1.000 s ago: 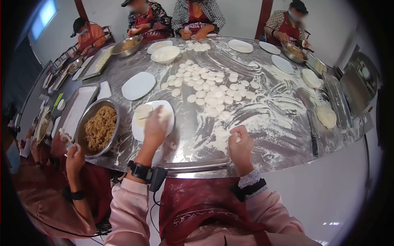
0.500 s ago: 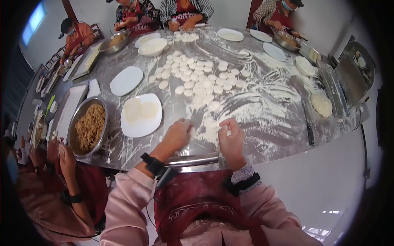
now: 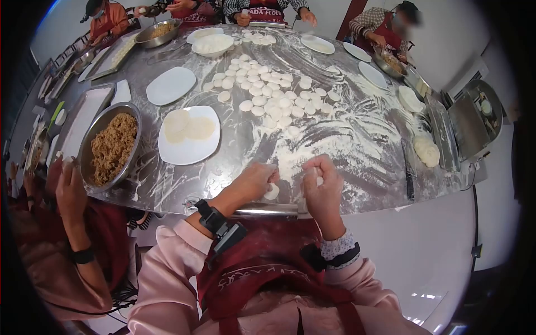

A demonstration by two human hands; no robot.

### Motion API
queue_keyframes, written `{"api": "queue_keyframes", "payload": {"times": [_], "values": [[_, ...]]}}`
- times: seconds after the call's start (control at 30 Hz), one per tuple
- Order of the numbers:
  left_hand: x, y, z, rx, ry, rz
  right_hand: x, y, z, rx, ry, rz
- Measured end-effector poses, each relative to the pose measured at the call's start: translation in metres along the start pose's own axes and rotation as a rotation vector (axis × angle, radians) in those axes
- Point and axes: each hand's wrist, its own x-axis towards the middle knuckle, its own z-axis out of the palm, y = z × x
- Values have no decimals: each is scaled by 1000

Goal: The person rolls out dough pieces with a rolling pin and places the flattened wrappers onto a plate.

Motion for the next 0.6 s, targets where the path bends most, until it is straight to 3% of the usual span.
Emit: {"api": "queue_keyframes", "payload": {"times": [0.1,0.17,0.2,0.37,0.43,0.47,0.5,0.6], "values": [[4,9,7,49,9,65,31,20,22,43,73,-78],[13,19,11,144,129,-26,52,42,46,-34,111,-76],[17,14,15,134,205,29,60,44,52,-103,143,-88],[3,-4,17,229,122,137,9,48,28,-23,158,24],[-12,8,4,125,103,-61,-11,50,22,98,147,122],[-13,6,6,122,95,-97,-3,50,26,-19,232,-35],[-11,6,11,124,78,-95,12,49,32,-15,206,-38],[3,11,19,174,300,-69,63,52,59,-70,210,-137]]}}
